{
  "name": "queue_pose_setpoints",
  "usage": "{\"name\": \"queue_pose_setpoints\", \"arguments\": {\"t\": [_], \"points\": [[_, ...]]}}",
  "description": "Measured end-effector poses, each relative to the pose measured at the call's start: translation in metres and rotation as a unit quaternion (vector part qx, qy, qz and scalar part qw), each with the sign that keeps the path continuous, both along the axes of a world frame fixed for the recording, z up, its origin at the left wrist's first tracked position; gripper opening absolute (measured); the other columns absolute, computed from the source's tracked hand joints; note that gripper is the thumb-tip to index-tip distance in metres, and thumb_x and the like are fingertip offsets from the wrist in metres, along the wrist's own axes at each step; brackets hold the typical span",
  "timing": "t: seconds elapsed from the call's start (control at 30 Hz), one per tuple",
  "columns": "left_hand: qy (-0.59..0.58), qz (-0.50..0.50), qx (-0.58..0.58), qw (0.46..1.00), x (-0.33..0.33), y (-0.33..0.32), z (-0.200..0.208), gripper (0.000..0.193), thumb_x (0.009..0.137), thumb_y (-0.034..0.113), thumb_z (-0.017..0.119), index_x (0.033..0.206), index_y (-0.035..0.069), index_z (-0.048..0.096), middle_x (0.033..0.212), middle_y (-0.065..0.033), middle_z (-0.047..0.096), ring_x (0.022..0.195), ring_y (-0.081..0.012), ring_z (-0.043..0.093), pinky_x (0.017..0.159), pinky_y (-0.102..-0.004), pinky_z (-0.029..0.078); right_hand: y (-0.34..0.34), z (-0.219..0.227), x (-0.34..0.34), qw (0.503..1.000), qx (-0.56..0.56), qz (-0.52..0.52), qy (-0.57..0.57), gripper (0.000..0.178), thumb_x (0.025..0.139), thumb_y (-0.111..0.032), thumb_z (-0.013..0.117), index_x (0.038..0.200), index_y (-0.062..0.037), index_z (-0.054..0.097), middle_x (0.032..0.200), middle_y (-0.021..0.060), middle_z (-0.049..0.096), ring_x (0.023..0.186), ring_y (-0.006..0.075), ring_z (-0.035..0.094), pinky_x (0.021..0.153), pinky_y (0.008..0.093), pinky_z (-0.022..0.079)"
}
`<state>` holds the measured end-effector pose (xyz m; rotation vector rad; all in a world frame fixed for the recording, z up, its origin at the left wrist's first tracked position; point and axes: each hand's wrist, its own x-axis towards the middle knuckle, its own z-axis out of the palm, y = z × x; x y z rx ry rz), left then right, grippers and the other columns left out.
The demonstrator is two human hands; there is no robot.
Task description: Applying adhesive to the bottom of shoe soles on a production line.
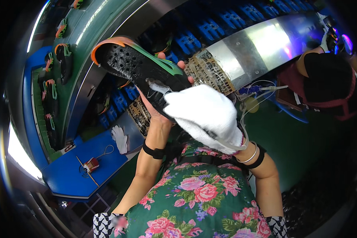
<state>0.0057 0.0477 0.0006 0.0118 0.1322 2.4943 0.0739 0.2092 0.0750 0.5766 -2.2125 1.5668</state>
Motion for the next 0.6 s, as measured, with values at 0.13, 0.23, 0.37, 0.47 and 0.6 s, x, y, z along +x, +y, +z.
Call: {"name": "queue_pose_setpoints", "arguments": {"t": [0.13,0.23,0.37,0.47,0.6], "points": [[0.006,0.03,-0.002,1.0,-0.003,-0.002,0.003,0.091,0.085,0.079,0.052,0.15,0.017,0.039,0.134,-0.0287,0.056,0.107,-0.0489,0.063,0.089,-0.0581,0.057,-0.013,-0.002,0.005,0.997,-0.002,0.06,0.042,0.025,0.079,-0.002,0.076,0.104,-0.0066,0.077,0.105,0.0108,0.075,0.093,0.0278,0.072,0.078,0.0362,0.058],[0.011,0.005,0.047,0.999,-0.009,-0.003,0.002,0.086,0.089,0.075,0.051,0.15,0.016,0.039,0.133,-0.0322,0.055,0.108,-0.0517,0.063,0.091,-0.0588,0.056,-0.002,0.004,0.005,0.994,-0.058,0.083,-0.029,0.023,0.075,0.0,0.079,0.098,-0.0069,0.078,0.102,0.0113,0.076,0.092,0.0275,0.072,0.077,0.0359,0.057],[0.026,0.04,0.042,0.998,-0.008,-0.002,0.003,0.086,0.091,0.074,0.048,0.15,0.013,0.039,0.135,-0.0337,0.053,0.108,-0.0524,0.063,0.091,-0.0595,0.056,-0.009,-0.006,0.01,0.999,0.012,0.018,0.025,0.022,0.076,-0.001,0.079,0.097,-0.0065,0.078,0.102,0.0112,0.076,0.09,0.0278,0.072,0.078,0.0364,0.058],[0.058,0.046,0.039,0.997,-0.011,-0.006,-0.004,0.084,0.092,0.073,0.047,0.15,0.013,0.039,0.135,-0.0335,0.053,0.11,-0.0522,0.062,0.091,-0.0593,0.056,-0.012,-0.006,0.014,0.997,0.036,0.043,0.054,0.02,0.078,-0.002,0.079,0.097,-0.0058,0.078,0.099,0.0108,0.076,0.088,0.0268,0.072,0.079,0.0361,0.058],[0.055,0.01,0.072,0.996,-0.014,-0.009,-0.003,0.083,0.092,0.073,0.047,0.15,0.014,0.039,0.137,-0.0335,0.052,0.113,-0.0505,0.061,0.093,-0.0601,0.055,-0.001,-0.003,0.01,0.993,-0.087,0.068,-0.046,0.017,0.073,-0.002,0.081,0.089,-0.0085,0.078,0.096,0.0116,0.077,0.089,0.0259,0.074,0.075,0.0352,0.058]]}}
